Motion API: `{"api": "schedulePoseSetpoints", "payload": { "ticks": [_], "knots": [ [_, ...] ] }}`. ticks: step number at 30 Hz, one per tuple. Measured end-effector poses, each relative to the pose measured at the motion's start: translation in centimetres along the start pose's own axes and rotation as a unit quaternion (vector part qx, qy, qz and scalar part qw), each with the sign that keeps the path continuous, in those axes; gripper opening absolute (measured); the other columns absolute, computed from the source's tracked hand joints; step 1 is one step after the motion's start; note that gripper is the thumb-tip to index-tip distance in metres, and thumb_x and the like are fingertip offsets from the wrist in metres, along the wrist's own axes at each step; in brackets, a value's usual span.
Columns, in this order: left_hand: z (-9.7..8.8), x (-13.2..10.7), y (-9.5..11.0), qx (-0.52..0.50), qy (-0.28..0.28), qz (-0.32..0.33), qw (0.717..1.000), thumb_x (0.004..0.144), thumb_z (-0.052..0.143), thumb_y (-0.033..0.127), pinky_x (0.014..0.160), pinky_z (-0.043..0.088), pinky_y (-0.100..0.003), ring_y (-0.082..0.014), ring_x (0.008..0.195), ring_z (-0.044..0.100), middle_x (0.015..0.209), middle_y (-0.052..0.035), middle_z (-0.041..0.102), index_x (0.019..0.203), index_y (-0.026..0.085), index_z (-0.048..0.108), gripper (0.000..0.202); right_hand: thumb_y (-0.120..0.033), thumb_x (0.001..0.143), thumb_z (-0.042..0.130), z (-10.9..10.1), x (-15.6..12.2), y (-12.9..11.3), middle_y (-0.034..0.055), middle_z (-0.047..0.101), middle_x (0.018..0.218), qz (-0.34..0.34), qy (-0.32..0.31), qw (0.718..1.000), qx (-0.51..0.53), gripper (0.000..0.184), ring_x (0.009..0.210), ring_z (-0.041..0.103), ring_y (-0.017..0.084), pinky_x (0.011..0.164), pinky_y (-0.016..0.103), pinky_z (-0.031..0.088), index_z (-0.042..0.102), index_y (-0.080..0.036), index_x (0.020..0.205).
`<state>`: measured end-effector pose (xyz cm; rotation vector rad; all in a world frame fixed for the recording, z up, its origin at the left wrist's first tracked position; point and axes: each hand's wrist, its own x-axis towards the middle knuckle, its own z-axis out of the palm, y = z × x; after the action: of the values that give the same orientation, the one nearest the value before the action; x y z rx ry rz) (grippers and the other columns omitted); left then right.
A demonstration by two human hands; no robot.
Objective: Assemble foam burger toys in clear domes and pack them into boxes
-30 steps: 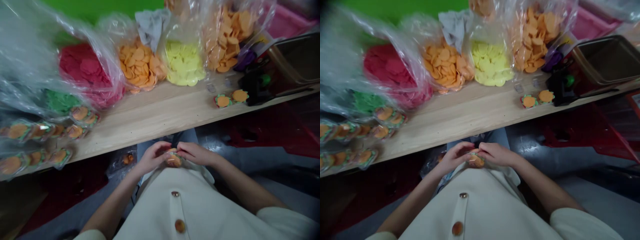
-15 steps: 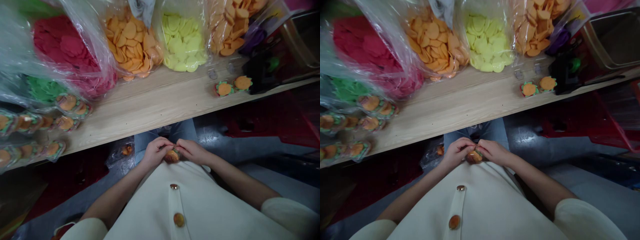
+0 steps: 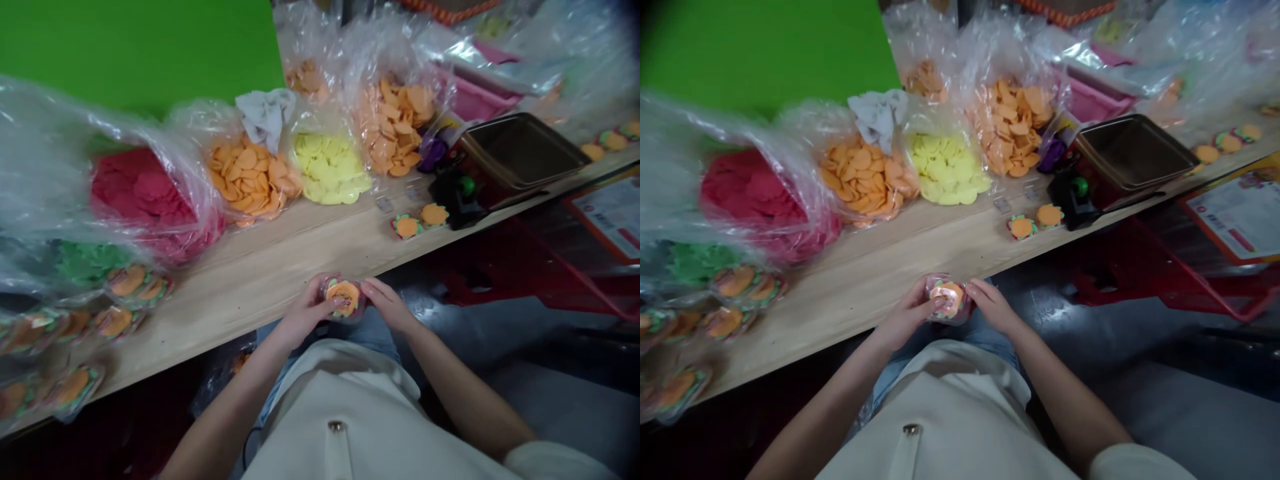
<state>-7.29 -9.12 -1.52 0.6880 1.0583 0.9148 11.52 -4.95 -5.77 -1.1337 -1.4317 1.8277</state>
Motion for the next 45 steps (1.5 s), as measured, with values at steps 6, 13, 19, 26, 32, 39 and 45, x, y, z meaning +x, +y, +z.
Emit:
{"api": "schedulePoseSetpoints", "payload": {
  "ticks": [6,13,19,26,32,39,45],
  "knots": [
    [0.8,2.3,1.6,0.077,-0.074,0.030,0.994,0.073,0.065,0.025,0.088,0.043,-0.033,-0.0183,0.100,0.053,0.111,-0.0058,0.056,0.119,0.023,0.048,0.049,-0.049,0.088,0.038,-2.5,0.3,-1.5,-0.0027,0.048,0.057,-0.038,-0.018,0.995,-0.090,0.037,0.054,0.047,0.011,0.054,0.024,0.039,0.047,-0.019,0.068],
    [2.8,4.5,0.3,-0.023,-0.030,-0.015,0.999,0.076,0.063,0.026,0.082,0.047,-0.030,-0.0169,0.097,0.055,0.111,-0.0052,0.056,0.115,0.023,0.050,0.041,-0.052,0.086,0.039,-4.3,1.0,-0.4,-0.0027,0.051,0.058,-0.029,0.041,0.998,-0.022,0.038,0.055,0.049,0.011,0.053,0.023,0.040,0.047,-0.020,0.067],
    [5.4,7.6,-0.6,-0.190,0.046,-0.021,0.981,0.076,0.063,0.027,0.078,0.051,-0.031,-0.0160,0.094,0.060,0.116,-0.0047,0.056,0.109,0.024,0.049,0.036,-0.049,0.084,0.046,-2.8,0.4,1.3,-0.0021,0.057,0.063,-0.010,0.085,0.992,0.093,0.028,0.058,0.055,0.014,0.058,0.027,0.046,0.049,-0.022,0.079],
    [4.4,9.2,-0.4,-0.214,0.103,0.037,0.971,0.077,0.063,0.025,0.091,0.047,-0.038,-0.0182,0.099,0.061,0.116,-0.0052,0.058,0.107,0.022,0.050,0.033,-0.040,0.083,0.045,-13.4,2.0,-2.3,0.0030,0.060,0.077,-0.060,0.222,0.954,-0.191,0.024,0.076,0.054,0.018,0.075,0.033,0.044,0.057,-0.020,0.075],
    [1.7,10.2,-1.1,-0.193,0.163,0.062,0.966,0.074,0.066,0.028,0.097,0.042,-0.043,-0.0196,0.105,0.058,0.120,-0.0058,0.056,0.106,0.022,0.051,0.036,-0.034,0.076,0.054,-28.3,4.9,-8.3,0.0107,0.060,0.087,0.073,0.485,0.862,-0.131,0.018,0.092,0.052,0.024,0.080,0.040,0.045,0.059,-0.017,0.075],
    [1.6,10.1,-2.1,-0.197,0.176,0.071,0.962,0.074,0.067,0.025,0.094,0.046,-0.039,-0.0187,0.105,0.058,0.120,-0.0048,0.056,0.105,0.022,0.053,0.034,-0.028,0.060,0.067,-28.7,5.2,-6.4,0.0012,0.060,0.071,0.077,0.368,0.926,-0.017,0.015,0.065,0.057,0.016,0.058,0.033,0.053,0.057,-0.019,0.067],
    [1.7,10.4,-1.7,-0.204,0.153,0.072,0.964,0.073,0.067,0.025,0.093,0.046,-0.041,-0.0205,0.103,0.059,0.120,-0.0062,0.057,0.104,0.021,0.052,0.035,-0.043,0.068,0.053,-26.7,4.1,-2.6,0.0008,0.058,0.082,-0.030,0.469,0.883,-0.006,0.021,0.078,0.057,0.016,0.063,0.031,0.053,0.047,-0.023,0.071]
  ]
}}
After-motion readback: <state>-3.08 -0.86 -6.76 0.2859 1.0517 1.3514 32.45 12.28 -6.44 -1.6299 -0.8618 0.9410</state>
